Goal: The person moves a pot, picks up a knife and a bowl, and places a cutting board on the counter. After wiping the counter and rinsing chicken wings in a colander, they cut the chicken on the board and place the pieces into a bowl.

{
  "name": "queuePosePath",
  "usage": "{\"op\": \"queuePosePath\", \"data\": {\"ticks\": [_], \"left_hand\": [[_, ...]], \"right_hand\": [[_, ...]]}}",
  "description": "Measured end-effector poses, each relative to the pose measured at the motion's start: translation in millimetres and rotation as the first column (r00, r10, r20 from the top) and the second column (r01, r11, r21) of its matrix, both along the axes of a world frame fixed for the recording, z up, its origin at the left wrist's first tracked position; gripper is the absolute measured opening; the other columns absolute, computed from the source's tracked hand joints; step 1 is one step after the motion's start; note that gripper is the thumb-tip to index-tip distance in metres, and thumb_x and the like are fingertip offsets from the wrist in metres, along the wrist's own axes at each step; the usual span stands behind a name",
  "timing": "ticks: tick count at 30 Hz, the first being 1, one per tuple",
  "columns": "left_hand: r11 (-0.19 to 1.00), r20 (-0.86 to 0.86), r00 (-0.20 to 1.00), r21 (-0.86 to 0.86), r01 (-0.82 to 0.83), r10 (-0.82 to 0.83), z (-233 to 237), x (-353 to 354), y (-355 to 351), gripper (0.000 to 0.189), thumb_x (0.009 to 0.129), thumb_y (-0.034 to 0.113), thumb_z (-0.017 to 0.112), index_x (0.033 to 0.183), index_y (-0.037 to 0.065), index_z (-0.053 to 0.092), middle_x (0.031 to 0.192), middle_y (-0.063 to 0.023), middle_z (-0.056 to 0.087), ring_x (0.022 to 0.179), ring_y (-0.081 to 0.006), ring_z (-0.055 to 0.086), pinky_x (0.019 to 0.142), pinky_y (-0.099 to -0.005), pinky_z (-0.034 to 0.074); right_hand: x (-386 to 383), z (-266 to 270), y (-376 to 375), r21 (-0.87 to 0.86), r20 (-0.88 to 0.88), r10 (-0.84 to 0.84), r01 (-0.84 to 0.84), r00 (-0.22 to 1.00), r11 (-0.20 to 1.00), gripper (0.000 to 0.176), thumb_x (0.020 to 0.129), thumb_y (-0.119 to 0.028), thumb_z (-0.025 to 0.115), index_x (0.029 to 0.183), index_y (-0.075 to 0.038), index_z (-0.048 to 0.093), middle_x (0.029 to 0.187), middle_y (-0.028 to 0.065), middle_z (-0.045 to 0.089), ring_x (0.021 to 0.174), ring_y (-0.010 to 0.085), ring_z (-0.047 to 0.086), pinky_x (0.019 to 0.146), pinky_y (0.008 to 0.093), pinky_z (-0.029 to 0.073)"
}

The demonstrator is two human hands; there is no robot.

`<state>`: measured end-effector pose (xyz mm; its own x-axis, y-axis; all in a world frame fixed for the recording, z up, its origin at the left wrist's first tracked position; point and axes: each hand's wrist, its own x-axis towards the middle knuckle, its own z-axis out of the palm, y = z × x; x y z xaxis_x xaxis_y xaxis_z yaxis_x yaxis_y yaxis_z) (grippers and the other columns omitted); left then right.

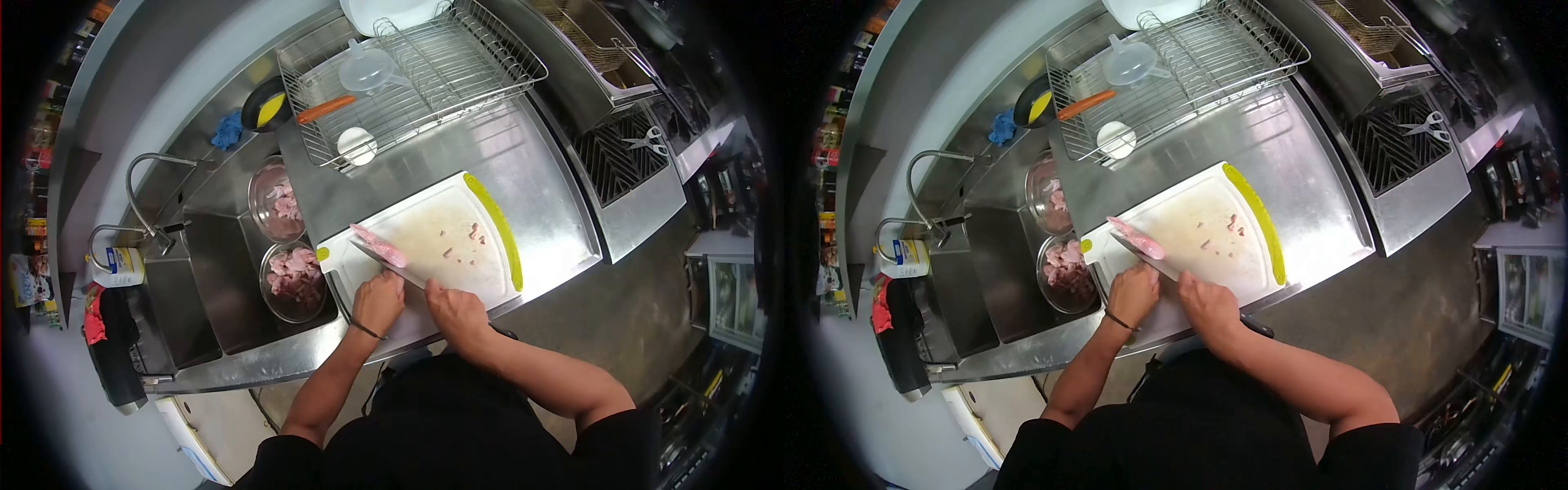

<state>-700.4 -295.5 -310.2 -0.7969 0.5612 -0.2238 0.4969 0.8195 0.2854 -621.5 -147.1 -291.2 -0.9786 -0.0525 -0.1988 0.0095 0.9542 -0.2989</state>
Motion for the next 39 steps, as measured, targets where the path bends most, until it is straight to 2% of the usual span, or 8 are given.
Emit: {"op": "queuePosePath", "data": {"ticks": [7, 12, 15, 28, 34, 36, 37, 39], "left_hand": [[0.999, 0.09, 0.996, 0.037, -0.011, 0.007, -13, 26, 10, 0.012, 0.078, 0.012, 0.054, 0.083, 0.001, 0.056, 0.072, -0.02, 0.061, 0.068, -0.0372, 0.062, 0.064, -0.0453, 0.05], [0.987, -0.05, 0.996, 0.14, 0.074, -0.068, -17, 14, 5, 0.011, 0.08, 0.015, 0.055, 0.084, 0.005, 0.057, 0.074, -0.0161, 0.059, 0.069, -0.0354, 0.06, 0.062, -0.0453, 0.049], [0.989, -0.034, 0.999, 0.15, -0.005, 0.01, -31, 17, 1, 0.012, 0.082, 0.017, 0.056, 0.084, 0.005, 0.057, 0.076, -0.0148, 0.06, 0.069, -0.0347, 0.06, 0.062, -0.0452, 0.049], [0.968, -0.061, 0.986, 0.187, 0.166, -0.158, -28, 19, -5, 0.009, 0.082, 0.015, 0.054, 0.085, 0.007, 0.056, 0.078, -0.0155, 0.059, 0.069, -0.0339, 0.061, 0.061, -0.0444, 0.05], [0.96, -0.078, 0.989, 0.242, 0.142, -0.127, -21, 16, -5, 0.015, 0.082, 0.018, 0.056, 0.091, 0.005, 0.057, 0.077, -0.0154, 0.059, 0.067, -0.0353, 0.06, 0.06, -0.0446, 0.05], [0.984, 0.052, 0.996, 0.159, -0.083, 0.076, -12, 15, -6, 0.02, 0.079, 0.019, 0.061, 0.093, 0.006, 0.057, 0.085, -0.0126, 0.058, 0.078, -0.0327, 0.058, 0.069, -0.0428, 0.049], [0.985, 0.046, 0.996, 0.154, -0.079, 0.073, -7, 18, -3, 0.02, 0.079, 0.019, 0.061, 0.093, 0.006, 0.057, 0.085, -0.0126, 0.058, 0.078, -0.0327, 0.058, 0.069, -0.0428, 0.049], [0.972, -0.347, 0.924, 0.217, -0.085, 0.158, 2, 27, 6, 0.02, 0.079, 0.019, 0.063, 0.095, 0.008, 0.059, 0.092, -0.0089, 0.057, 0.088, -0.0302, 0.055, 0.077, -0.0417, 0.045]], "right_hand": [[-17, -19, -11, 0.005, -0.068, 0.021, -0.02, 0.997, 1.0, 0.008, 0.086, -0.012, 0.048, 0.091, -0.006, 0.049, 0.063, 0.0107, 0.064, 0.055, 0.0241, 0.066, 0.046, 0.0337, 0.052], [-7, -22, 6, -0.109, 0.003, -0.021, 0.022, 1.0, 0.994, 0.014, 0.086, -0.01, 0.046, 0.099, -0.005, 0.048, 0.063, 0.0123, 0.063, 0.055, 0.0291, 0.065, 0.048, 0.0393, 0.052], [20, -16, 22, -0.113, 0.056, -0.02, 0.026, 0.998, 0.993, 0.017, 0.086, -0.008, 0.045, 0.101, -0.004, 0.047, 0.063, 0.0138, 0.063, 0.056, 0.0302, 0.065, 0.048, 0.0398, 0.052], [12, -17, 3, -0.157, -0.004, -0.052, 0.051, 0.999, 0.986, 0.01, 0.084, -0.006, 0.046, 0.093, -0.002, 0.043, 0.06, 0.0169, 0.06, 0.055, 0.033, 0.064, 0.047, 0.042, 0.052], [3, -36, 11, -0.201, 0.084, -0.066, 0.082, 0.994, 0.976, 0.009, 0.087, -0.012, 0.044, 0.091, -0.004, 0.048, 0.067, 0.0163, 0.063, 0.061, 0.032, 0.065, 0.052, 0.0415, 0.053], [3, -38, 11, -0.271, 0.123, -0.089, 0.12, 0.988, 0.955, 0.012, 0.088, -0.013, 0.042, 0.093, -0.004, 0.049, 0.065, 0.0163, 0.062, 0.061, 0.0343, 0.065, 0.054, 0.0438, 0.054], [3, -37, 13, -0.277, 0.118, -0.092, 0.122, 0.989, 0.953, 0.012, 0.088, -0.013, 0.042, 0.093, -0.004, 0.049, 0.065, 0.0163, 0.062, 0.061, 0.0343, 0.065, 0.054, 0.0438, 0.054], [6, -33, 13, -0.25, 0.103, -0.088, 0.111, 0.991, 0.962, 0.014, 0.089, -0.014, 0.042, 0.095, -0.004, 0.049, 0.065, 0.0168, 0.062, 0.06, 0.0345, 0.064, 0.054, 0.0438, 0.053]]}}
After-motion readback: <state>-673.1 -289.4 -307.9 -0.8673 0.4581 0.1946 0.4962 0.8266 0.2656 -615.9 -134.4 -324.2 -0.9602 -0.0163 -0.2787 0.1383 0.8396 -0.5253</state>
